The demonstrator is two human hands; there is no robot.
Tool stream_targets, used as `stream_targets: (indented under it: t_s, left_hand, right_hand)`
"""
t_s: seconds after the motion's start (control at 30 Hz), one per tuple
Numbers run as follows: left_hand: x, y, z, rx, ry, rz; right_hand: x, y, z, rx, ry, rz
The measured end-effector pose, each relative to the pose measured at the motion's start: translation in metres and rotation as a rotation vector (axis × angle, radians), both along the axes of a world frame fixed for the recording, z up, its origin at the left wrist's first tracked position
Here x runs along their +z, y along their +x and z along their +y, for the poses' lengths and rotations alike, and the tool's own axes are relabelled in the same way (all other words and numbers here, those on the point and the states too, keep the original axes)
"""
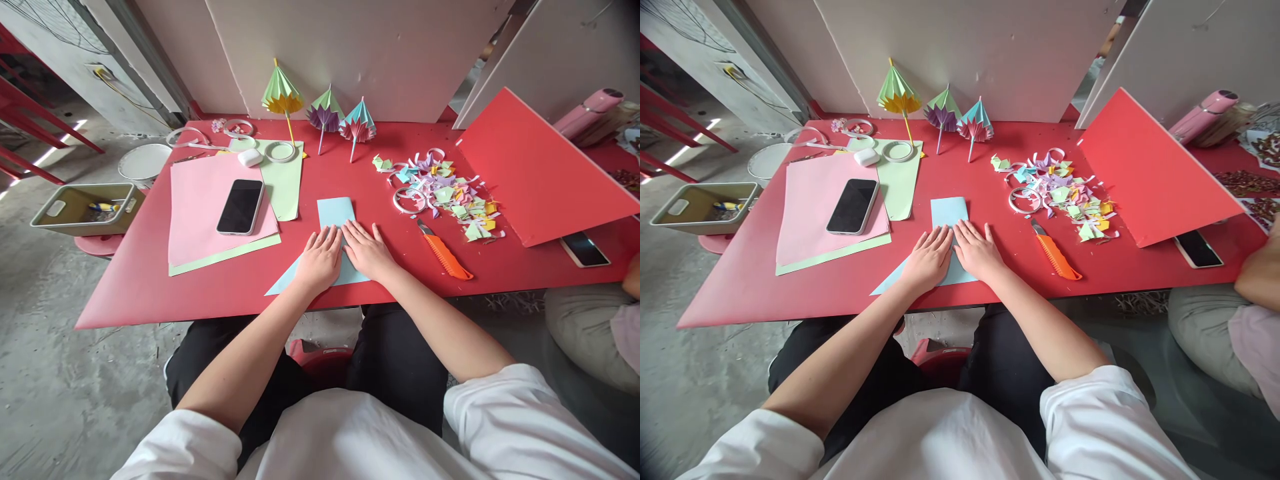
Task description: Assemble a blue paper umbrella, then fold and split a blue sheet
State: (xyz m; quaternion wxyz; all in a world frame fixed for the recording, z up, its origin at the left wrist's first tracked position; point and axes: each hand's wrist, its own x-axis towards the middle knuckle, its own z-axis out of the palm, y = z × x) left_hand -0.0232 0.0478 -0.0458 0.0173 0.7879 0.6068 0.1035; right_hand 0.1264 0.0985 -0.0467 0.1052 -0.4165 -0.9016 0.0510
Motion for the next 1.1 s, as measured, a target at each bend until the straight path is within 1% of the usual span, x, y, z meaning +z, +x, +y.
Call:
stream_targets:
  t_s: [0.07,0.17,0.27,0.5,0.73,0.97,1.1]
  left_hand:
    - [0.000,0.000,0.000,0.002,-0.002,0.004]
    - [0.000,-0.001,0.000,-0.004,-0.009,0.005]
    - [0.000,-0.001,0.000,-0.010,-0.011,0.004]
    - [0.001,-0.004,0.003,-0.018,-0.045,-0.031]
    - [0.003,-0.003,0.001,-0.025,-0.052,-0.030]
    - [0.003,-0.002,-0.001,-0.036,-0.036,0.005]
    - [0.002,0.001,-0.002,-0.033,-0.004,0.024]
  right_hand:
    - [0.000,0.007,-0.002,0.049,0.003,0.054]
    - [-0.001,0.021,-0.010,0.162,-0.007,0.156]
    - [-0.001,0.031,-0.019,0.224,-0.016,0.191]
    - [0.004,0.029,-0.027,0.222,0.003,0.090]
    - [0.003,0.027,-0.030,0.206,0.027,0.072]
    - [0.005,0.025,-0.032,0.195,0.000,0.054]
    - [0.006,0.025,-0.032,0.183,-0.043,0.074]
